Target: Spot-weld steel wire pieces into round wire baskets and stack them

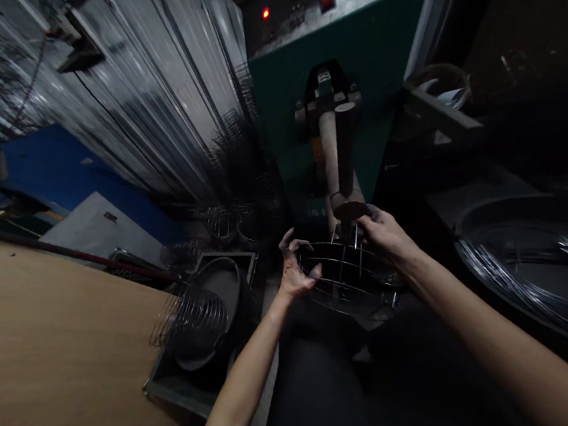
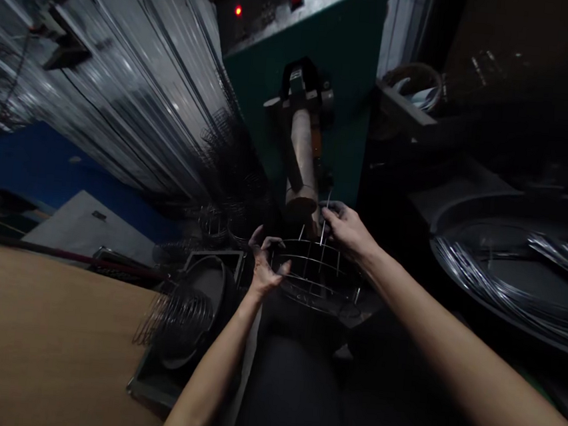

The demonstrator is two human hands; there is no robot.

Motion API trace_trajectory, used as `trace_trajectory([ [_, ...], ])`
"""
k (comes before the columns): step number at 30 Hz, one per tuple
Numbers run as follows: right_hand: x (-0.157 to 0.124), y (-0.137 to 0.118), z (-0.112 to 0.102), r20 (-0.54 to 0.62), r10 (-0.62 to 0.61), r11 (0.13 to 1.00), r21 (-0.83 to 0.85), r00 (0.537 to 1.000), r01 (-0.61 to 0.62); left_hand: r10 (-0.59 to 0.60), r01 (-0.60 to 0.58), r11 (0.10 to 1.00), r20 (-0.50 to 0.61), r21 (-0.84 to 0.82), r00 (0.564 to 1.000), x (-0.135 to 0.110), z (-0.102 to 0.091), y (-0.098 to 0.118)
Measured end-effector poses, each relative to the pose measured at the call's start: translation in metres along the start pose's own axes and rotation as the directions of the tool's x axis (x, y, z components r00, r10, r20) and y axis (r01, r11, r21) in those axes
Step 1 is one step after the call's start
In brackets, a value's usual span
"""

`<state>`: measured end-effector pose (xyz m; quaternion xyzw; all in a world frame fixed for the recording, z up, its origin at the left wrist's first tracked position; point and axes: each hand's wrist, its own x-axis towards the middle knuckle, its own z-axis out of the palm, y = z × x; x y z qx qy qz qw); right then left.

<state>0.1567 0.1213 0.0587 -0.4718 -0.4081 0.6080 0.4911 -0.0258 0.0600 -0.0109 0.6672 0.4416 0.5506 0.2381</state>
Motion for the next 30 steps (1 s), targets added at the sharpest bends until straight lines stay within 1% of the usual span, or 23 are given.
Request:
trace_trajectory([
  [5,0.000,-0.007,0.007,-0.058,0.017,0.999,-0.035,0.998,-0.019,-0.032,0.032,0.999,0.001,0.000,0.999,0.003,-0.001,-0.003],
  [10,-0.001,-0.011,0.011,-0.047,0.030,0.997,-0.067,0.998,-0.033,-0.028,0.027,0.999,-0.022,-0.038,0.999,0.006,-0.003,-0.005],
  [15,0.003,-0.008,0.011,-0.043,0.021,0.997,-0.078,0.999,-0.025,-0.005,0.004,0.999,-0.021,-0.038,1.000,0.009,-0.006,-0.009],
  [19,0.007,-0.001,0.011,-0.075,-0.013,0.999,-0.054,0.997,0.009,-0.005,0.005,1.000,-0.002,-0.031,1.000,0.008,-0.006,-0.017],
  [21,0.008,0.002,0.012,-0.079,-0.042,0.999,-0.034,0.996,0.040,0.017,-0.017,0.999,0.007,-0.031,1.000,0.009,-0.006,-0.021],
  [23,0.012,0.002,0.011,-0.055,-0.049,0.999,-0.008,0.997,0.049,0.032,-0.031,0.999,0.018,-0.029,0.999,0.012,-0.007,-0.022],
  [26,0.020,-0.007,0.007,-0.040,0.001,1.000,0.025,0.999,0.000,0.064,-0.065,0.998,0.046,0.013,0.997,0.016,-0.009,-0.021],
  [28,0.026,-0.016,0.001,-0.084,0.048,0.999,0.017,0.995,-0.047,0.118,-0.122,0.991,0.074,0.063,0.990,0.013,-0.010,-0.020],
  [30,0.024,-0.025,-0.011,-0.140,0.077,0.995,-0.044,0.987,-0.084,0.162,-0.175,0.978,0.112,0.113,0.980,0.000,-0.009,-0.019],
])
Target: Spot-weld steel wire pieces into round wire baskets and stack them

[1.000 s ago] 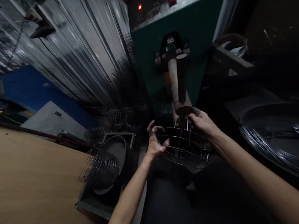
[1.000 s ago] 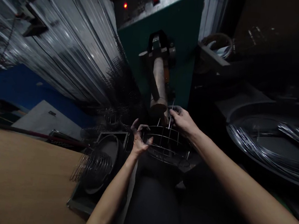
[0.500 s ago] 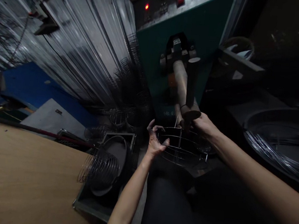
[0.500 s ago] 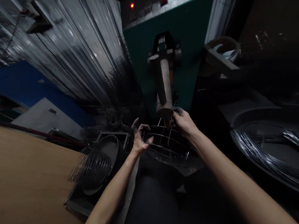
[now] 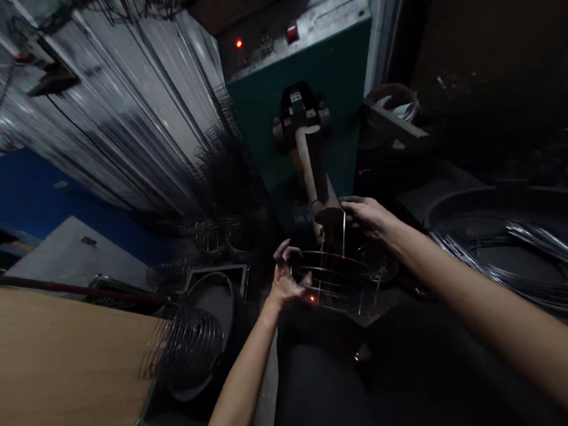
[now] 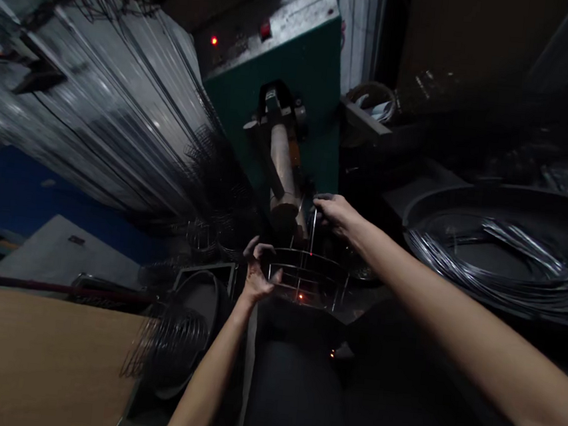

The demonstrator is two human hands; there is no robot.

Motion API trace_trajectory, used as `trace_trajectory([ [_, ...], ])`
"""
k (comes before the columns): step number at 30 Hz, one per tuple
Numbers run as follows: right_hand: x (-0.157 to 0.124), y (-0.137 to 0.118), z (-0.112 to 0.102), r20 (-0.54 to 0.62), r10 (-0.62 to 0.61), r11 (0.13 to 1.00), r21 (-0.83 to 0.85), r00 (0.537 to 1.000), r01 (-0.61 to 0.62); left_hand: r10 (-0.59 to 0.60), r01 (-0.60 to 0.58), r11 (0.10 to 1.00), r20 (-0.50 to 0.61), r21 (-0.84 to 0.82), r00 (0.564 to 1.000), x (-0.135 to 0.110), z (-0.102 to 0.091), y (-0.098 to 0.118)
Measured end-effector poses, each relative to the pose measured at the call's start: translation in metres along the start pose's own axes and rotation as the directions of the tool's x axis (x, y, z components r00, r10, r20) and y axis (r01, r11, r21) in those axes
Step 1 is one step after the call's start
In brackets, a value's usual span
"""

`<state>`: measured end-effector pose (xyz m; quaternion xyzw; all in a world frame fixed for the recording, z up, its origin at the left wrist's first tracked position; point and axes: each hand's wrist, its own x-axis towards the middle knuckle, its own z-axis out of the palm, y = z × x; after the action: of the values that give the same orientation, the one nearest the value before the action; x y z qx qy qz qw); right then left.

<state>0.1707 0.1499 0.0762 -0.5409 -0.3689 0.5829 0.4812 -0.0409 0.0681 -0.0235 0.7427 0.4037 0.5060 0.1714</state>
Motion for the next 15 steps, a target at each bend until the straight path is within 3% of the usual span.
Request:
trace_trajectory([
  [2,-0.012,-0.003,-0.019,-0.014,-0.010,0.988,-0.155,1.000,0.008,0.048,-0.054,0.997,0.101,0.057,0.994,-0.022,0.006,0.008],
  [4,-0.036,0.000,-0.045,0.006,-0.061,0.908,-0.415,0.998,0.058,0.125,-0.164,0.980,0.289,0.115,0.949,-0.050,0.012,0.026],
  [6,-0.071,0.008,-0.077,0.033,-0.115,0.714,-0.692,0.993,0.106,0.239,-0.325,0.941,0.503,0.090,0.831,-0.075,0.016,0.051],
  [8,-0.109,0.014,-0.113,0.074,-0.148,0.485,-0.864,0.986,0.138,0.357,-0.427,0.904,0.605,-0.031,0.712,-0.091,0.014,0.075],
  [9,-0.128,0.016,-0.131,0.102,-0.154,0.406,-0.900,0.983,0.157,0.390,-0.421,0.903,0.575,-0.086,0.719,-0.093,0.012,0.084],
  [10,-0.145,0.017,-0.148,0.135,-0.163,0.366,-0.912,0.977,0.187,0.363,-0.360,0.927,0.505,-0.108,0.783,-0.093,0.009,0.091],
  [12,-0.172,0.018,-0.176,0.172,-0.214,0.367,-0.898,0.961,0.243,0.109,-0.078,0.990,0.294,-0.116,0.950,-0.087,0.004,0.097],
  [13,-0.179,0.018,-0.185,0.177,-0.254,0.381,-0.885,0.951,0.266,-0.066,0.101,0.983,0.221,-0.152,0.973,-0.084,0.003,0.099],
  [14,-0.183,0.019,-0.189,0.182,-0.297,0.391,-0.873,0.937,0.293,-0.214,0.260,0.942,0.220,-0.210,0.952,-0.082,0.002,0.102],
  [15,-0.182,0.021,-0.190,0.191,-0.333,0.395,-0.861,0.923,0.320,-0.310,0.391,0.879,0.293,-0.274,0.904,-0.083,0.002,0.107],
])
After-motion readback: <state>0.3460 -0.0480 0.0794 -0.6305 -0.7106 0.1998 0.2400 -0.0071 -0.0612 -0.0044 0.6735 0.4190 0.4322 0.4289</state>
